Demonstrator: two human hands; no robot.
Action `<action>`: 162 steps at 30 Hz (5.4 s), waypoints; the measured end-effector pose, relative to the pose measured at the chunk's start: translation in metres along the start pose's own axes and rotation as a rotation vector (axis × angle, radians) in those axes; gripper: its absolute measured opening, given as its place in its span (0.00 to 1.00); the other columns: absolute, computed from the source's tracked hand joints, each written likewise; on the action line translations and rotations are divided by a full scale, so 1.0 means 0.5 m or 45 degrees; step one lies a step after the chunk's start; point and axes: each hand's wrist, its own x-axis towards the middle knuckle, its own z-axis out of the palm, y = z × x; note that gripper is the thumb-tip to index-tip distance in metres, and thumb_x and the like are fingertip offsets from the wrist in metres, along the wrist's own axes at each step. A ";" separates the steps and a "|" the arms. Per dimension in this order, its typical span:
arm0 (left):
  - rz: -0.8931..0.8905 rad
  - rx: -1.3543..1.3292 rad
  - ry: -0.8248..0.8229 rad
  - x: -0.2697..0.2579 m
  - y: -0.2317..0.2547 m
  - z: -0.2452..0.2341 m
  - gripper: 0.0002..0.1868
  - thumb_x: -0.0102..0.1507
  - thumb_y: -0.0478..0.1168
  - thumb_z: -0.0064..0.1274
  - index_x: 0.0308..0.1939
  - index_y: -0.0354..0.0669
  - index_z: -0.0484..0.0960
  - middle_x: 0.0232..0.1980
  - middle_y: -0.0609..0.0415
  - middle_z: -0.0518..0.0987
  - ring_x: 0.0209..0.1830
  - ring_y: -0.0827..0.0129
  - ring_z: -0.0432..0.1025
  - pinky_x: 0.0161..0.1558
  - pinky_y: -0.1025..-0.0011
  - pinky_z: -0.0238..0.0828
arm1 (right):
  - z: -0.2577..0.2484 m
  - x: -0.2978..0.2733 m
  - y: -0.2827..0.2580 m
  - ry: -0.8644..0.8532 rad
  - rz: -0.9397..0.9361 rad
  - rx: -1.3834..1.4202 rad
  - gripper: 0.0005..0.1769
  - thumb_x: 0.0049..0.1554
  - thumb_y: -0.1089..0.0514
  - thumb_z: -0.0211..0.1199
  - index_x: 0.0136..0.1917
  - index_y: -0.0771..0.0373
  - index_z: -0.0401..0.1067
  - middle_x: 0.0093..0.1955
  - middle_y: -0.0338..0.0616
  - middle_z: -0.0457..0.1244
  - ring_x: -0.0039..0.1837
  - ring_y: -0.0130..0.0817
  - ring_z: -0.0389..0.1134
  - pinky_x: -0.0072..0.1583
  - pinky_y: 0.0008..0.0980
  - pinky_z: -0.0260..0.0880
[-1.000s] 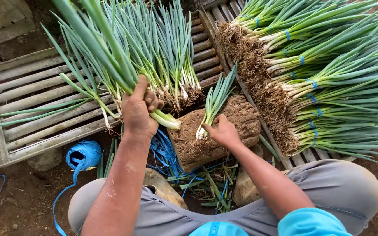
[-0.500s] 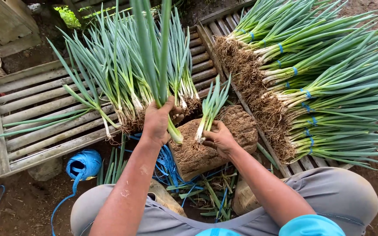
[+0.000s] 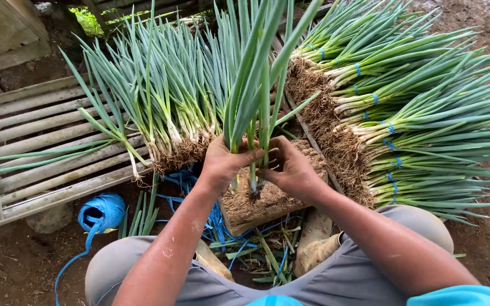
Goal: The person sits on the ground and bundles freshly harvested green onions. They gather a handful of onions, align the roots, and tie them together using a blue plastic strip. The completed bundles are placed on a wooden pallet next to other finished bunches.
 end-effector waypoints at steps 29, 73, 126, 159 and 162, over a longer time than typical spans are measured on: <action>0.330 -0.130 0.212 0.006 0.019 0.034 0.21 0.60 0.29 0.64 0.54 0.48 0.79 0.47 0.54 0.84 0.45 0.72 0.78 0.53 0.62 0.82 | -0.013 0.040 -0.033 -0.180 -0.072 -0.097 0.13 0.56 0.62 0.71 0.54 0.63 0.76 0.45 0.47 0.69 0.52 0.32 0.68 0.55 0.40 0.77; 0.383 -0.550 0.041 0.022 0.018 -0.014 0.09 0.69 0.39 0.53 0.51 0.44 0.74 0.31 0.50 0.77 0.27 0.69 0.72 0.38 0.66 0.77 | -0.013 0.059 -0.031 0.254 0.005 0.422 0.19 0.54 0.64 0.72 0.59 0.57 0.74 0.45 0.43 0.70 0.37 0.23 0.66 0.37 0.19 0.68; 0.545 -0.759 0.738 -0.015 0.132 -0.155 0.12 0.64 0.48 0.64 0.42 0.57 0.74 0.26 0.62 0.75 0.26 0.71 0.74 0.40 0.69 0.77 | 0.008 0.103 0.379 0.613 0.438 1.365 0.14 0.66 0.55 0.57 0.60 0.67 0.65 0.54 0.55 0.66 0.51 0.45 0.74 0.57 0.42 0.82; 0.021 -0.266 0.182 -0.016 0.021 0.020 0.23 0.59 0.53 0.67 0.48 0.43 0.78 0.48 0.41 0.84 0.49 0.51 0.79 0.50 0.53 0.80 | -0.054 0.078 -0.168 -0.294 -0.017 -0.313 0.23 0.54 0.62 0.71 0.61 0.69 0.71 0.57 0.67 0.67 0.58 0.60 0.71 0.63 0.57 0.73; 0.031 -0.303 0.222 -0.020 0.012 0.047 0.17 0.63 0.48 0.64 0.46 0.41 0.79 0.37 0.46 0.84 0.37 0.60 0.82 0.42 0.59 0.84 | -0.030 0.065 -0.184 -0.301 0.089 -0.360 0.23 0.54 0.59 0.72 0.61 0.65 0.70 0.53 0.58 0.68 0.54 0.48 0.73 0.55 0.41 0.79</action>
